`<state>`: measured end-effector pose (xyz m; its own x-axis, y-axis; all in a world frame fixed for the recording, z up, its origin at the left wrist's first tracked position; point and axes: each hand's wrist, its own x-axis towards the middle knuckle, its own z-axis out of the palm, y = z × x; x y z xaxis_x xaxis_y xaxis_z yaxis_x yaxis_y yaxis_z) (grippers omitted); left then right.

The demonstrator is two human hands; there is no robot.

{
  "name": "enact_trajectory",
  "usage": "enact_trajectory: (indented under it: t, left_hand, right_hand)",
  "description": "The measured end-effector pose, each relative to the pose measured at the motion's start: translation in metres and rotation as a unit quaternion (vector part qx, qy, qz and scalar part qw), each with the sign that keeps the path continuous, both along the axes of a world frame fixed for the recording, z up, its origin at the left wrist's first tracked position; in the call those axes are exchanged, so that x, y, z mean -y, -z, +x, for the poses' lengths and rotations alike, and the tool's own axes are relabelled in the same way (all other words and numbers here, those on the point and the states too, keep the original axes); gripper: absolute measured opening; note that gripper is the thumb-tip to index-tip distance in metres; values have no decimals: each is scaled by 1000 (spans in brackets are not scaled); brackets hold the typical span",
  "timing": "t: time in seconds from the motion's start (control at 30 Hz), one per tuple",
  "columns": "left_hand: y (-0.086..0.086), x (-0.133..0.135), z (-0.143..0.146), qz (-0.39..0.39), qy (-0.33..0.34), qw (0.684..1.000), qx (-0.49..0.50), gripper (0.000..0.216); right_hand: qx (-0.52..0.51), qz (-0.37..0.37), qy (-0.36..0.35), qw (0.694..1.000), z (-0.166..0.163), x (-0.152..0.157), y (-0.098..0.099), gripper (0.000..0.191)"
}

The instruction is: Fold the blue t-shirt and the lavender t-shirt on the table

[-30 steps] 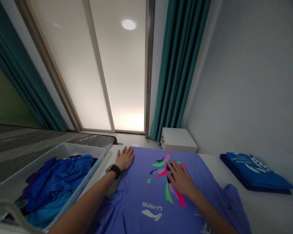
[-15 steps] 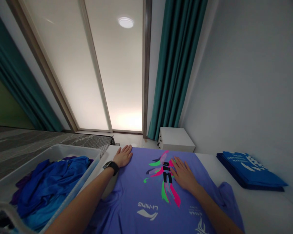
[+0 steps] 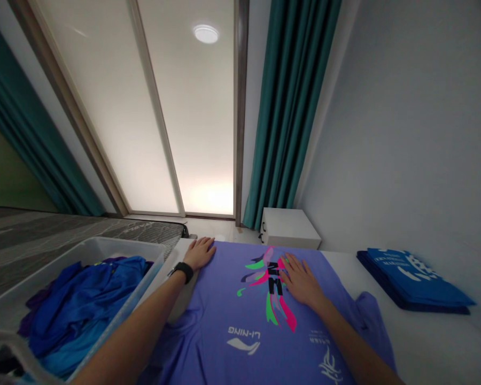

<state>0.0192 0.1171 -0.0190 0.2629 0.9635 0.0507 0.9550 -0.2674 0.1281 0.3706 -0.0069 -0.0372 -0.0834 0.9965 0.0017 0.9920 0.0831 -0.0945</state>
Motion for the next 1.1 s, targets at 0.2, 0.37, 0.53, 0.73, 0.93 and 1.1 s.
enact_trajectory:
  t: [0.2, 0.37, 0.53, 0.73, 0.93, 1.1]
  left_hand:
    - [3, -1, 7, 21, -22, 1000, -1, 51]
    - [3, 1, 4, 21, 27, 999, -8, 54]
    - [4, 12, -5, 6, 155, 988, -13, 54]
    - [3, 35, -13, 7, 183, 983, -30, 57]
    - [-10, 48, -6, 22, 146, 988, -51, 55]
    - [-9, 49, 19, 46, 50, 997, -38, 48]
  right_hand:
    - [6, 18, -1, 1000, 0, 2, 2, 62]
    - [6, 19, 4, 1000, 1, 1, 4, 61]
    - [5, 21, 0, 1000, 1, 1, 5, 62]
    - [15, 20, 1, 1000, 0, 2, 3, 61]
    - [6, 25, -2, 1000, 2, 2, 8, 61]
    - [3, 17, -4, 1000, 0, 7, 5, 62]
